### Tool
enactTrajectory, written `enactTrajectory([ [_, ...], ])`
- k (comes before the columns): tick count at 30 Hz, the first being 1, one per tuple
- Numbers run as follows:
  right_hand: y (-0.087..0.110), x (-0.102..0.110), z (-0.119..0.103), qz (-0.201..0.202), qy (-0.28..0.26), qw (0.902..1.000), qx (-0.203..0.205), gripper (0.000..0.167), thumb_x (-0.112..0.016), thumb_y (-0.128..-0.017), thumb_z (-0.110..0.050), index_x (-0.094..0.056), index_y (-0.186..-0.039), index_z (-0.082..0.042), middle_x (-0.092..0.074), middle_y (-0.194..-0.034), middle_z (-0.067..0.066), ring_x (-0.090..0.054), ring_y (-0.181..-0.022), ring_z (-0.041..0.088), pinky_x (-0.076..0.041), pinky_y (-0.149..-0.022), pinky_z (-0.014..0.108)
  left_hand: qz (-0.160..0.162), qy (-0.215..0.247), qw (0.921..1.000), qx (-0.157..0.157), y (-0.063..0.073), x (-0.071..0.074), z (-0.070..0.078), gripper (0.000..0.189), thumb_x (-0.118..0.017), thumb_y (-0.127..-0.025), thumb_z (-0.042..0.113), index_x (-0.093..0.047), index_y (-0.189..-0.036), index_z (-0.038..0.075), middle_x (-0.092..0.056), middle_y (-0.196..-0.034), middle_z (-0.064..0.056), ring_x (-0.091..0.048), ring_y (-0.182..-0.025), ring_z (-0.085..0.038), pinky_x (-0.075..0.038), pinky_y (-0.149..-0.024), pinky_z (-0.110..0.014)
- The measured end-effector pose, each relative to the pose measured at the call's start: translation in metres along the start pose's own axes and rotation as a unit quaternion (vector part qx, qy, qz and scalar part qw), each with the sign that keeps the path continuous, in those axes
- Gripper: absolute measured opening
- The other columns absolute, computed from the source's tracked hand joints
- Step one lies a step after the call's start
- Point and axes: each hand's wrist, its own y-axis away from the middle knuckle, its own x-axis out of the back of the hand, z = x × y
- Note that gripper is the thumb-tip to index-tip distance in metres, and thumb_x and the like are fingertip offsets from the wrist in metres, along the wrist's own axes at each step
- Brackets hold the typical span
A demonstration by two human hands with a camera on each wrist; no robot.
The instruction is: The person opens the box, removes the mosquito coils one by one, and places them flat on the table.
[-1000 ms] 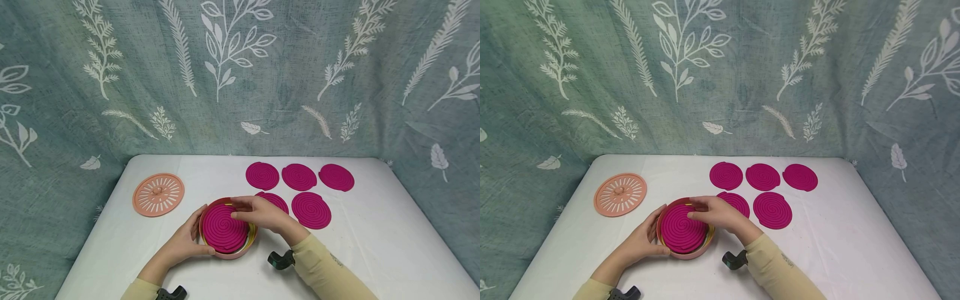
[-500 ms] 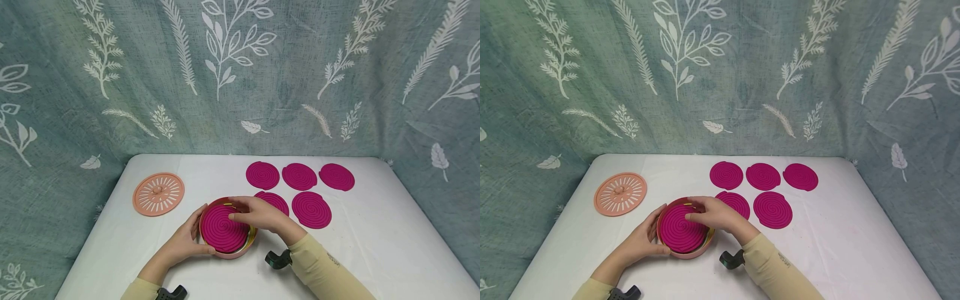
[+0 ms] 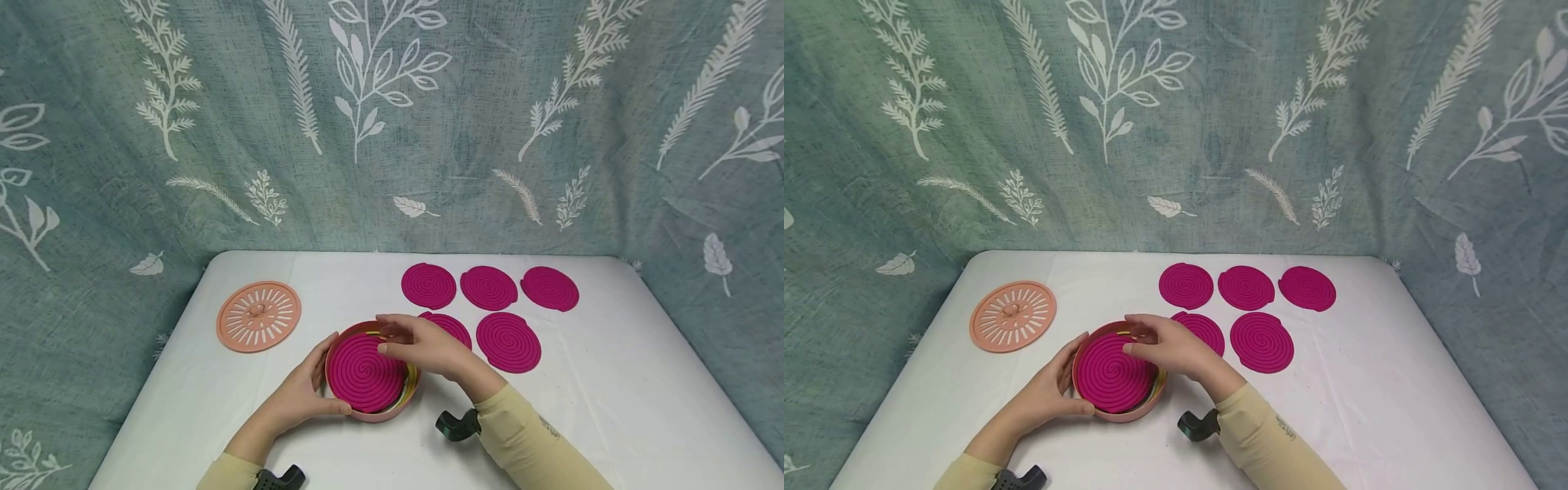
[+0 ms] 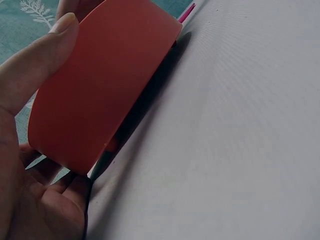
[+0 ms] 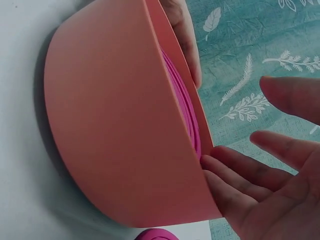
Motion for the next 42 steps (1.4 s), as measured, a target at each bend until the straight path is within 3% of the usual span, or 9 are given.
enactTrajectory([
  [17,-0.001,0.002,0.005,0.018,-0.144,0.9892,-0.025,0.056,-0.071,-0.093,-0.029,-0.051,-0.143,-0.015,-0.058,-0.134,0.011,-0.06,-0.115,0.022,-0.059,-0.086,0.038,0.003,-0.001,1.0,0.006,-0.001,0.0,0.0,0.124,-0.098,-0.059,0.029,-0.023,-0.157,0.025,-0.027,-0.159,0.002,-0.023,-0.146,-0.015,-0.027,-0.115,-0.029],
  [32,0.0,0.002,0.013,-0.028,-0.186,0.9818,-0.029,0.064,-0.071,-0.092,-0.018,-0.043,-0.145,0.005,-0.06,-0.132,0.018,-0.063,-0.113,0.025,-0.058,-0.09,0.036,0.0,0.004,1.0,0.004,0.0,0.0,0.001,0.124,-0.098,-0.059,0.029,-0.023,-0.158,0.024,-0.026,-0.159,0.003,-0.022,-0.146,-0.013,-0.026,-0.115,-0.028],
  [42,0.001,0.002,0.013,-0.036,-0.214,0.9748,-0.053,0.06,-0.072,-0.092,-0.013,-0.046,-0.141,0.009,-0.064,-0.125,0.019,-0.067,-0.107,0.025,-0.058,-0.089,0.038,0.0,0.003,1.0,0.003,0.0,0.0,0.001,0.124,-0.097,-0.06,0.028,-0.022,-0.158,0.021,-0.026,-0.16,0.003,-0.022,-0.146,-0.014,-0.027,-0.115,-0.03],
])
